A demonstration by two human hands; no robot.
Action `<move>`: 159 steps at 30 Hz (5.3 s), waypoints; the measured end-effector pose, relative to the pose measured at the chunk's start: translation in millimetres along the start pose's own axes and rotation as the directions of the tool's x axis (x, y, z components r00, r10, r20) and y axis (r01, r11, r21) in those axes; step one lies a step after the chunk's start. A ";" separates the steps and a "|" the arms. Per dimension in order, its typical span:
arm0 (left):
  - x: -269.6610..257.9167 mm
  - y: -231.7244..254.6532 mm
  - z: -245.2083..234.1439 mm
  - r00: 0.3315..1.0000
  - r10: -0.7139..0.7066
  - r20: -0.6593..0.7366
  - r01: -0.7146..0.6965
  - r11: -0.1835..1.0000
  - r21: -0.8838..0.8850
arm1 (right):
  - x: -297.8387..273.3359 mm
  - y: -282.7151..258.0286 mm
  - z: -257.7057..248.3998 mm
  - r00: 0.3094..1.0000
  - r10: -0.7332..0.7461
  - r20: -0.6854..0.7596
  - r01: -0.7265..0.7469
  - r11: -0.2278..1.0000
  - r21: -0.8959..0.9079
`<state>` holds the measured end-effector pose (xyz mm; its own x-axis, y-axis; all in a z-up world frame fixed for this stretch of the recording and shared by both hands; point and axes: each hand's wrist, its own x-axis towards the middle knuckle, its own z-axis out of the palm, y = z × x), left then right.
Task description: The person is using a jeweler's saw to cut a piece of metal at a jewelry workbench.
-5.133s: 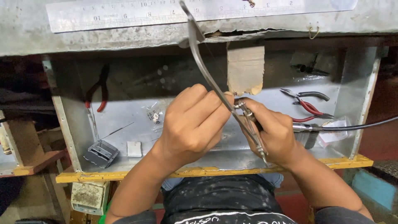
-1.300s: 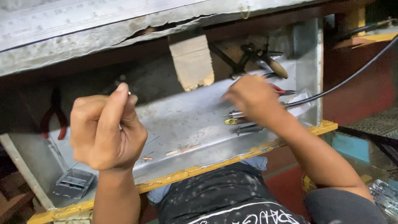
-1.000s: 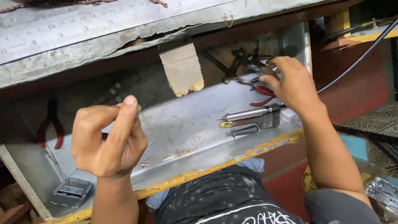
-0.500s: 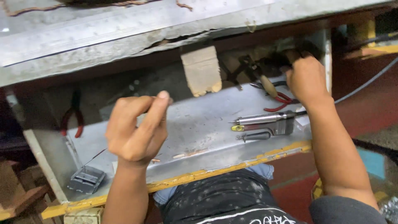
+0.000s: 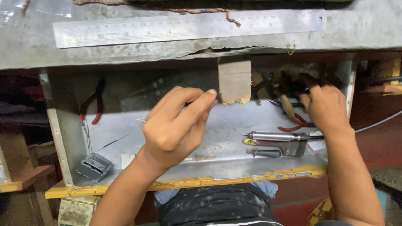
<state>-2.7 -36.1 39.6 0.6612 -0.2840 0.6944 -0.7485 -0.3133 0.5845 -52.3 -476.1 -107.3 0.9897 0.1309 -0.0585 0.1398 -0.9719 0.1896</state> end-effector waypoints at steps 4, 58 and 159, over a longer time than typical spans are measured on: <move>22.9 9.9 -14.7 0.995 -0.044 0.084 0.042 0.999 0.029 | -3.8 1.0 9.7 1.000 -0.007 -0.020 0.004 0.994 -0.107; 41.9 -28.3 -14.1 0.953 -0.073 0.295 0.149 0.958 -0.245 | 75.5 -191.2 -208.9 0.920 0.065 -0.387 0.348 0.316 0.882; 9.9 29.3 6.3 0.989 -0.051 0.138 0.035 0.993 0.113 | -19.7 -194.7 -156.9 0.962 -0.024 -0.270 0.264 0.321 0.910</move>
<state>-17.8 -53.8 61.0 0.6989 -0.3905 0.5992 -0.7143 -0.4238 0.5570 -93.9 -258.7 10.7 0.9577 0.2027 0.2040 0.2767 -0.4558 -0.8460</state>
